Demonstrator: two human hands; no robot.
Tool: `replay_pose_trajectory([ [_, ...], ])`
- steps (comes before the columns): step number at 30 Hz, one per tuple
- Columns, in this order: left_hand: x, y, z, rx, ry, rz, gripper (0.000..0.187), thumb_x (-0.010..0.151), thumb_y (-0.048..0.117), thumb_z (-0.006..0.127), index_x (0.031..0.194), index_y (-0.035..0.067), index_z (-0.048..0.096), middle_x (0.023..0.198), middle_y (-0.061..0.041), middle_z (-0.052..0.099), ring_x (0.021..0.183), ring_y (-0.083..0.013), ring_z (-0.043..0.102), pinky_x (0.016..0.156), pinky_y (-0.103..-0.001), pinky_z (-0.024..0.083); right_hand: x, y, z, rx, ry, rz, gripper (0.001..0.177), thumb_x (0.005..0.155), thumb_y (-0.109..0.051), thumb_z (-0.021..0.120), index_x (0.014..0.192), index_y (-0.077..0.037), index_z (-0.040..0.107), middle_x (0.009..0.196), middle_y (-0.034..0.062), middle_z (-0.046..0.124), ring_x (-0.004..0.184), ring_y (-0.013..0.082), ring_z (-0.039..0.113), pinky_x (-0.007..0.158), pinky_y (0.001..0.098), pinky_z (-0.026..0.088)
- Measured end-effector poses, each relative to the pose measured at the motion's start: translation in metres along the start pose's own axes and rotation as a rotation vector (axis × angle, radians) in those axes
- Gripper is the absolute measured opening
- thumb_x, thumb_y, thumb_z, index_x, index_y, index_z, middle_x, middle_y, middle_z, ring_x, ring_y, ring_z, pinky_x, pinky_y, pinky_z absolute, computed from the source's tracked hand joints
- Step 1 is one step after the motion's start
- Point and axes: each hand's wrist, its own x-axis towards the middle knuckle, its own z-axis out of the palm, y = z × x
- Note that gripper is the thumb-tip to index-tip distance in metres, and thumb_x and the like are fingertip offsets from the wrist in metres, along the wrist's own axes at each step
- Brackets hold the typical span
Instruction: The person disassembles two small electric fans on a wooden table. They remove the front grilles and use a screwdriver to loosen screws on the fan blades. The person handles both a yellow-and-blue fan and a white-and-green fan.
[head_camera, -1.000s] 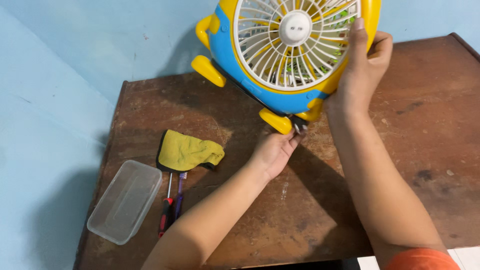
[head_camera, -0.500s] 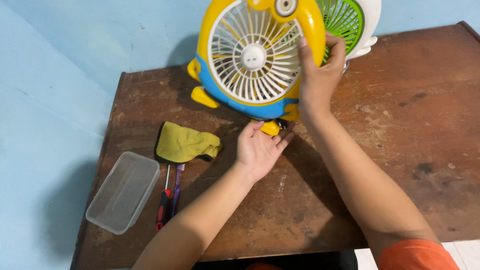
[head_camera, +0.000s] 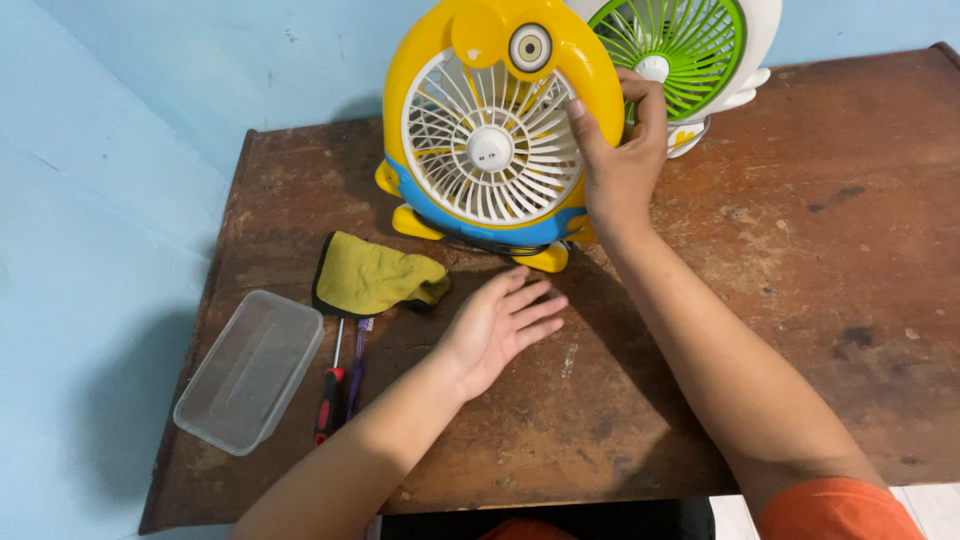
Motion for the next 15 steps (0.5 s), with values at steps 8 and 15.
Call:
replay_pose_trajectory([
  [8, -0.007, 0.1, -0.03, 1.024, 0.399, 1.227, 0.025, 0.106, 0.027, 0.055, 0.12, 0.007, 0.061, 0.121, -0.013, 0.058, 0.093, -0.0142, 0.063, 0.067, -0.025, 0.059, 0.003, -0.008, -0.003, 0.091, -0.193, -0.039, 0.035, 0.104, -0.009, 0.078, 0.123, -0.003, 0.049, 0.139, 0.0112, 0.055, 0.128, 0.0184, 0.061, 0.115, 0.0337, 0.053],
  [15, 0.002, 0.145, -0.041, 1.107, 0.088, 1.361, 0.06, 0.11, 0.026, 0.066, 0.154, -0.002, 0.037, 0.15, -0.019, 0.05, 0.14, -0.0278, 0.051, 0.12, -0.041, 0.042, -0.002, -0.022, -0.002, 0.051, -0.305, -0.032, 0.039, 0.098, -0.011, 0.08, 0.122, -0.002, 0.049, 0.14, 0.0117, 0.055, 0.124, 0.0181, 0.061, 0.109, 0.0323, 0.054],
])
